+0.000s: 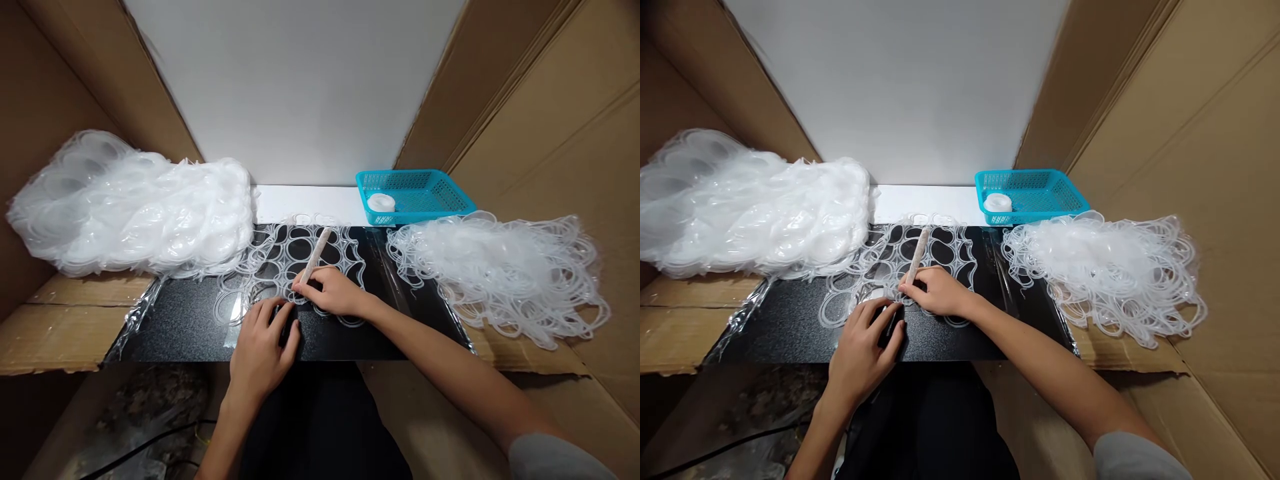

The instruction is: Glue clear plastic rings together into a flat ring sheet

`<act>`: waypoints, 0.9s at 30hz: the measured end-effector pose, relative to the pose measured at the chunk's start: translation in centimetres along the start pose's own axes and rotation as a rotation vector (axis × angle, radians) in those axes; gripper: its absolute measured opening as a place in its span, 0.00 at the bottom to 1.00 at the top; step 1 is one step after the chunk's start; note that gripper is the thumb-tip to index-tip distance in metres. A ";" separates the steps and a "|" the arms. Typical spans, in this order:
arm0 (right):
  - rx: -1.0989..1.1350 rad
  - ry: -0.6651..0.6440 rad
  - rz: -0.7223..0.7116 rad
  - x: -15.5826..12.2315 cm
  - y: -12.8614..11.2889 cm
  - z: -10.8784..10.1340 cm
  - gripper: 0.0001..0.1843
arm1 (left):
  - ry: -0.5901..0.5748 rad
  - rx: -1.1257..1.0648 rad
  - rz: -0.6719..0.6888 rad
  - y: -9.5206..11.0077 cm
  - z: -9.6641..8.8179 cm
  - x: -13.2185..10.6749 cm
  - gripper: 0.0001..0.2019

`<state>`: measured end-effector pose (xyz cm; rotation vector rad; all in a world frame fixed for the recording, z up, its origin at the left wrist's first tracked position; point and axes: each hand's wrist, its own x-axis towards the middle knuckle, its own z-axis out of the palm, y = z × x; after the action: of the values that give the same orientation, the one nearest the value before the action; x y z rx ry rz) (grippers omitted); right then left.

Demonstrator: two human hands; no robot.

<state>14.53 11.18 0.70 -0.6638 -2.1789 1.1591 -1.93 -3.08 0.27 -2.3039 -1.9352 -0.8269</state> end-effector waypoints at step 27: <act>-0.299 -0.018 -0.317 -0.2 0.9 0.5 0.11 | 0.016 -0.018 -0.096 0.0 0.1 -0.2 0.09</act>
<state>14.51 11.20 -0.39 -0.4061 -2.3899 0.6870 -1.89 -3.27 0.12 -2.2224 -2.0538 -0.8715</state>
